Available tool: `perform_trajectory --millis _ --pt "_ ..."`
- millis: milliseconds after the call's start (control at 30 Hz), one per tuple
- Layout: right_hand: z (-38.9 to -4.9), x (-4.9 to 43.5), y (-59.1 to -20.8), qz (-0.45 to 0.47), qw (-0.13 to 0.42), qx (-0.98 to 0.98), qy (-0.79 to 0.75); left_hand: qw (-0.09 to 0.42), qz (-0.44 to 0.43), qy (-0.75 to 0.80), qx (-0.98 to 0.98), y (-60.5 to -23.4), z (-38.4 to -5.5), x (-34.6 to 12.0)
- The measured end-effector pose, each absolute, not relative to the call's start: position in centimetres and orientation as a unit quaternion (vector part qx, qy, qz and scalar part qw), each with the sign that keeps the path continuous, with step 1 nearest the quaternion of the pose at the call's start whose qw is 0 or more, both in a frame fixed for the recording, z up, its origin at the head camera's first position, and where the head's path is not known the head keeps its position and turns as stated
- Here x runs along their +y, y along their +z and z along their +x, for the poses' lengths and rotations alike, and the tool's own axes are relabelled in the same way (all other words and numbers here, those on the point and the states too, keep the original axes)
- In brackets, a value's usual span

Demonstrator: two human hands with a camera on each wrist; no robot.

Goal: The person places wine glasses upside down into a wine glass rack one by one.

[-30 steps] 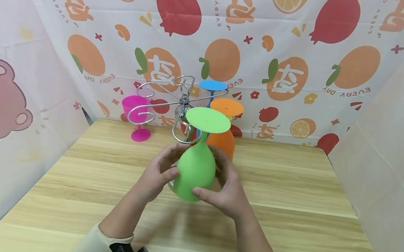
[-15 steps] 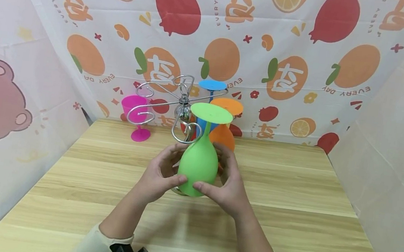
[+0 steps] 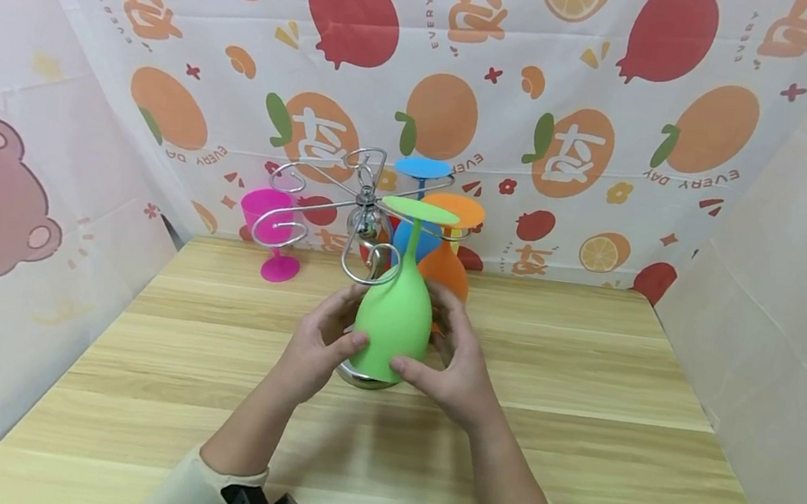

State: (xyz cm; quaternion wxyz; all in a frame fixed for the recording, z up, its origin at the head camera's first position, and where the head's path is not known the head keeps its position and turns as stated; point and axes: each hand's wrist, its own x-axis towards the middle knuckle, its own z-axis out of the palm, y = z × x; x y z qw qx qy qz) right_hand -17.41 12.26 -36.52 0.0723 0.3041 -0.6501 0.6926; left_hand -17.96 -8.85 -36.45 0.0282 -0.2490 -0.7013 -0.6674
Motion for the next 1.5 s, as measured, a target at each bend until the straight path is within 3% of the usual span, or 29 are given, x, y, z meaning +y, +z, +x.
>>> perform_trajectory --millis 700,1500 --pt "-17.4 11.8 -36.7 0.277 0.084 -0.672 0.682 -0.002 -0.245 -0.699 -0.672 -36.6 -19.1 -10.1" --pt "-17.2 11.9 -36.4 0.329 0.093 -0.676 0.652 -0.003 -0.284 -0.687 -0.669 -36.0 -18.8 -11.0"
